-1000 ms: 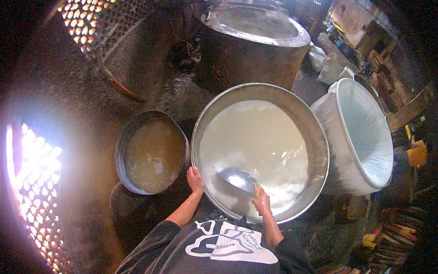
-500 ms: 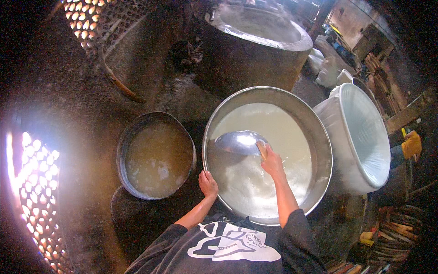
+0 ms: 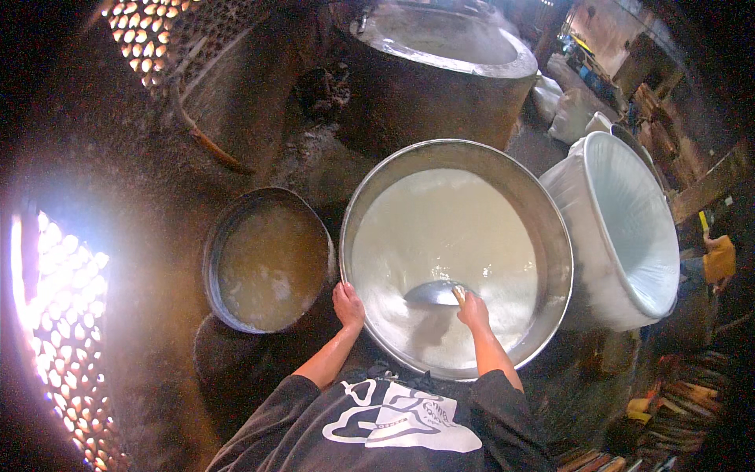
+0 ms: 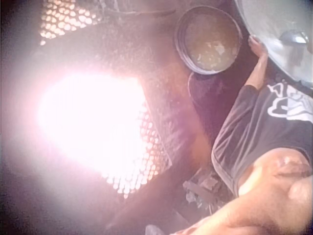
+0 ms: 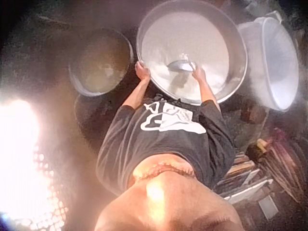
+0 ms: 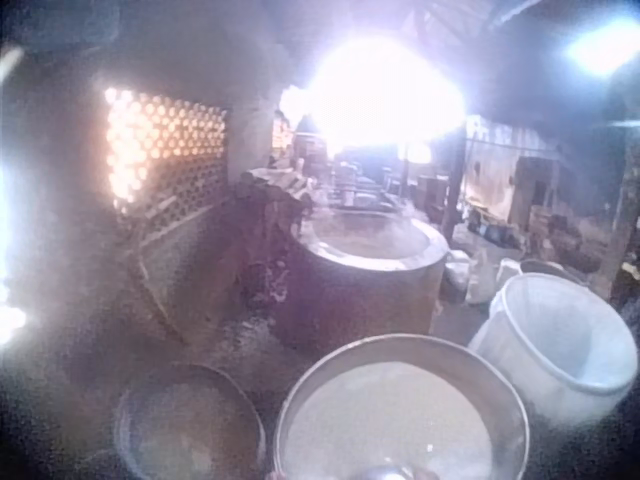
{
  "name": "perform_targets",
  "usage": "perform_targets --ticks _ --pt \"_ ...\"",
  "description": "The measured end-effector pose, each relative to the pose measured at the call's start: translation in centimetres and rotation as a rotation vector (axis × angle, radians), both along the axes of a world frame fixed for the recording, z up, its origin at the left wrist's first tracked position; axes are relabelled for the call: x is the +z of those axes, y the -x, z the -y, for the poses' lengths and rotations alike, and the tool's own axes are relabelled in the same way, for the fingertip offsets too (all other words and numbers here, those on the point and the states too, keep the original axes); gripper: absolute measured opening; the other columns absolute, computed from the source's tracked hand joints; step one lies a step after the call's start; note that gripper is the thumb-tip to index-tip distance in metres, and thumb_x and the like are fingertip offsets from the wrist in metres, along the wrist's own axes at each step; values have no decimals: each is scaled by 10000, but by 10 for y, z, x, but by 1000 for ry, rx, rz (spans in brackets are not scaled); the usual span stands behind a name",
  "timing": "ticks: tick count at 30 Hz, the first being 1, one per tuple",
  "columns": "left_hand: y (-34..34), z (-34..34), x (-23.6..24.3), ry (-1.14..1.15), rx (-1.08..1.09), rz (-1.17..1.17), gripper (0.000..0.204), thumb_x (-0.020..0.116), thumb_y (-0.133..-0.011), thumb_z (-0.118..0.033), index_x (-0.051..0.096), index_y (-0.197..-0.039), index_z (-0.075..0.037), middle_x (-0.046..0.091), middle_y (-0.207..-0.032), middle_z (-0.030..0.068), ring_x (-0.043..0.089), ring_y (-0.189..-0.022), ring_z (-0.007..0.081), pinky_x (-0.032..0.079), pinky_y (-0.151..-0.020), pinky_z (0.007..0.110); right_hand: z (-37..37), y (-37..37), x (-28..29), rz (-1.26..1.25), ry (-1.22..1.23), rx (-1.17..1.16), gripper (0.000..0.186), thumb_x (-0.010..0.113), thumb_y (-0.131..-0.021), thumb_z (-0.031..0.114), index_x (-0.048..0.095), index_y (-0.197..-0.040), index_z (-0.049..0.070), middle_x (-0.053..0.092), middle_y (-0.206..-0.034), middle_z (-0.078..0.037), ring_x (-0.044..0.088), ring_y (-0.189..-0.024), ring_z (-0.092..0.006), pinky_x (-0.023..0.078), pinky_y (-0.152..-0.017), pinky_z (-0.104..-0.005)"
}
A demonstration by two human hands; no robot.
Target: The person stirs a large vat of white liquid with a ladle and occasionally adds liquid from a separate smaller pot.
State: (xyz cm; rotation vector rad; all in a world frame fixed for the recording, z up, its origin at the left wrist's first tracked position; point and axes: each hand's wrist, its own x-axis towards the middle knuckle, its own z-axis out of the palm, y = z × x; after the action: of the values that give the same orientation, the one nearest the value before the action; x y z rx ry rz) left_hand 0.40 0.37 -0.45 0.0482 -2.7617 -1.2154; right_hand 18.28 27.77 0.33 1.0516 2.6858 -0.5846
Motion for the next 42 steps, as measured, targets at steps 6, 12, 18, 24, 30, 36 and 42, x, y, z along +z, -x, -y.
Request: perform_targets --ticks 6,12,18,24,30,36,42 --pt "4 3 -8 8 -19 52 443 388 -962 -340 541 -1138 37 569 -1084 240 520 -1034 414 406 -892 478 -17 -95 -13 43 -10 -53 371 599 -715 68 543 -1081 43 647 -960 -228 618 -900 -429 501 -788 -508" --pt "5 6 -4 1 -21 35 427 378 -965 -329 551 -1093 41 562 -1062 256 517 -1011 425 401 -883 486 -44 -169 62 15 52 -72 532 605 -674 59 523 -1198 89 641 -959 -237 605 -919 -437 489 -796 -498" --pt "3 4 1 7 -26 -7 419 361 -967 -311 548 -1067 51 558 -1035 257 505 -1004 428 384 -890 481 -97 -193 162 -127 58 -95 580 632 -636 6 540 -1206 63 656 -919 -224 650 -894 -365 518 -731 -427" --pt "4 5 1 46 -29 -65 428 356 -968 -313 549 -1062 57 556 -1045 258 500 -1016 423 382 -897 475 -155 -132 91 -544 -403 -100 543 586 -686 4 540 -1217 104 652 -777 -212 650 -564 -295 513 -467 -403" --pt "7 1 6 75 -51 -23 413 355 -969 -308 554 -1048 45 566 -1029 241 511 -1002 412 389 -887 476 -164 -89 -26 -380 -54 -262 467 614 -663 55 545 -1125 36 643 -737 -216 647 -571 -316 532 -527 -424" --pt "3 2 4 44 -16 -26 387 374 -968 -307 555 -1038 28 566 -1031 229 518 -991 408 395 -873 482 -95 -79 -51 -337 123 -198 410 608 -660 61 547 -1063 25 633 -690 -190 627 -503 -283 520 -467 -409" --pt "4 3 3 -6 -42 31 386 386 -965 -310 552 -1050 28 565 -1046 230 512 -1008 406 395 -879 478 -9 -66 -57 -252 228 -260 374 602 -665 52 536 -1033 26 631 -667 -172 628 -499 -273 523 -460 -395"
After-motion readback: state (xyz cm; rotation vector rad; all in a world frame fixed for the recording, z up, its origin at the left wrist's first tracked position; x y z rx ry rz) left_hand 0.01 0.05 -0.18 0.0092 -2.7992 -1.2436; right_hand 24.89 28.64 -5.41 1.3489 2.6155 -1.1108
